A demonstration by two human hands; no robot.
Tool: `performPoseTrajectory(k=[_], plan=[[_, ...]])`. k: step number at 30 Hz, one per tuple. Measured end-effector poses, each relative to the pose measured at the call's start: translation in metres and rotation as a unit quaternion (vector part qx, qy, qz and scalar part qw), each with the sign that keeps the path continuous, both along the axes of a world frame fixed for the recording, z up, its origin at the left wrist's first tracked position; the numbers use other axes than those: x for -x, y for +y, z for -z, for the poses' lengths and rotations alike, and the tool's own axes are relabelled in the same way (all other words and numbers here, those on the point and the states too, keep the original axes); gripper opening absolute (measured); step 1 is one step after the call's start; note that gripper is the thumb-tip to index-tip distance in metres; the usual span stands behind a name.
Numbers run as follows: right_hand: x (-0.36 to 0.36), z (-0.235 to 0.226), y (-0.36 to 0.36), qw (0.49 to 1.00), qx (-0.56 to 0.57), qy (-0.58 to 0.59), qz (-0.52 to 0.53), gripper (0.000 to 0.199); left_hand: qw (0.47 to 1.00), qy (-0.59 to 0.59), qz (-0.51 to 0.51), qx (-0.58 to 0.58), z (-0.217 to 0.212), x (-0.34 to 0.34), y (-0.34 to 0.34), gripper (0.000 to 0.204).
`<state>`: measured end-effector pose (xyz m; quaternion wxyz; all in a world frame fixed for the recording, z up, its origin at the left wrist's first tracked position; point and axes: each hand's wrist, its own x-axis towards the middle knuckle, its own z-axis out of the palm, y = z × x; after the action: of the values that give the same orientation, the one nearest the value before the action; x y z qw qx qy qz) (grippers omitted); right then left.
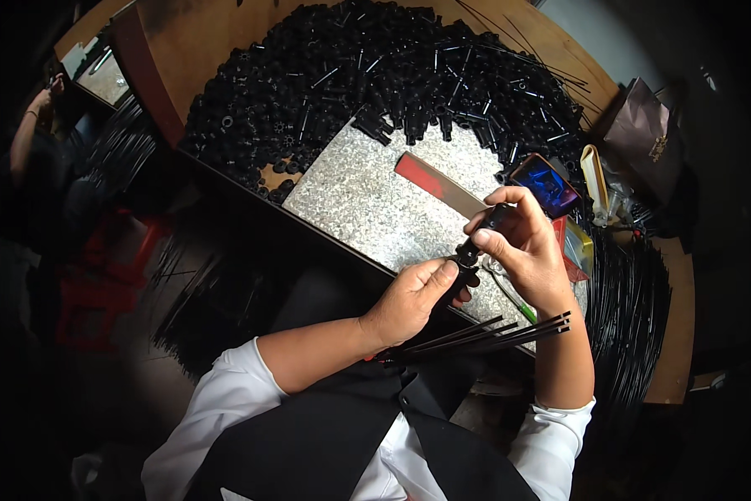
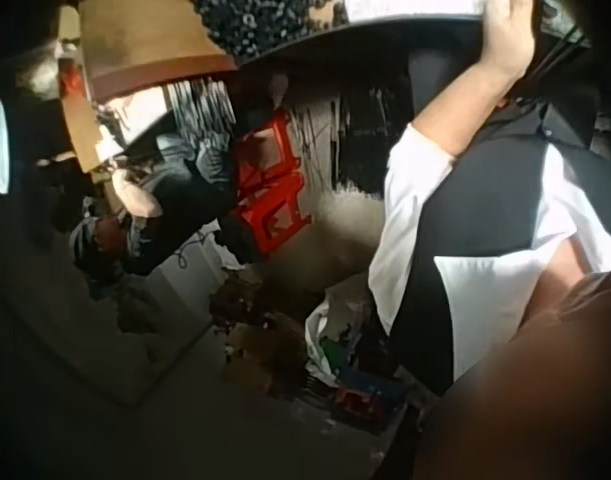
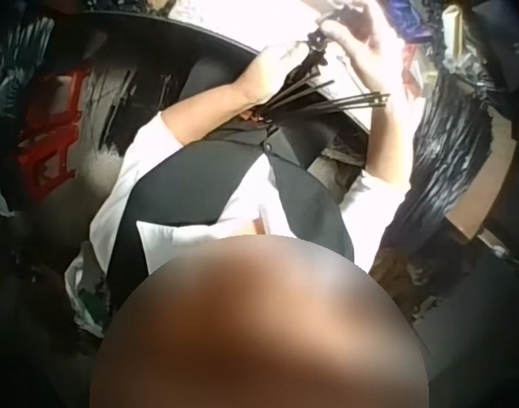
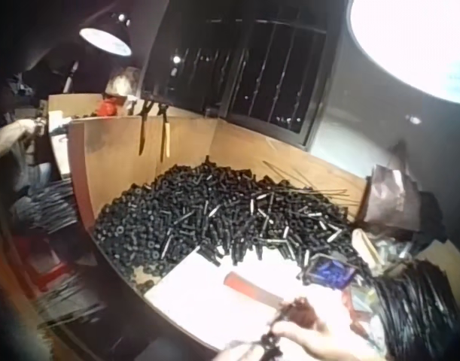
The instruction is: Manually assembling industrial brushes by gathering bristles and securing them into a base using various tools.
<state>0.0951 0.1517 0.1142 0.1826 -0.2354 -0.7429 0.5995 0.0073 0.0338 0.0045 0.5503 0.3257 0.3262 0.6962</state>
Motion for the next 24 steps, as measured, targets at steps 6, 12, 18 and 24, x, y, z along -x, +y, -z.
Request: performPoseTrajectory(k=[6, 12, 18, 24], plan=[[0.000, -0.004, -0.001, 0.983, -0.152, -0.099, 0.001, 0.037, 0.999, -0.002, 0.029, -0.015, -0.002, 0.005, -0.001, 0.039], [-0.007, -0.007, 0.000, 0.999, -0.030, -0.023, -0.039, 0.044, 1.000, 0.007, 0.022, -0.012, -0.002, 0.005, -0.002, 0.039], [-0.004, -0.010, -0.009, 0.968, -0.227, -0.109, 0.009, 0.038, 0.999, 0.040, -0.016, -0.024, -0.001, 0.000, -0.003, 0.039], [0.003, -0.024, -0.017, 0.927, -0.318, -0.198, 0.005, 0.033, 0.998, 0.051, -0.013, -0.033, -0.002, 0.000, -0.004, 0.039]])
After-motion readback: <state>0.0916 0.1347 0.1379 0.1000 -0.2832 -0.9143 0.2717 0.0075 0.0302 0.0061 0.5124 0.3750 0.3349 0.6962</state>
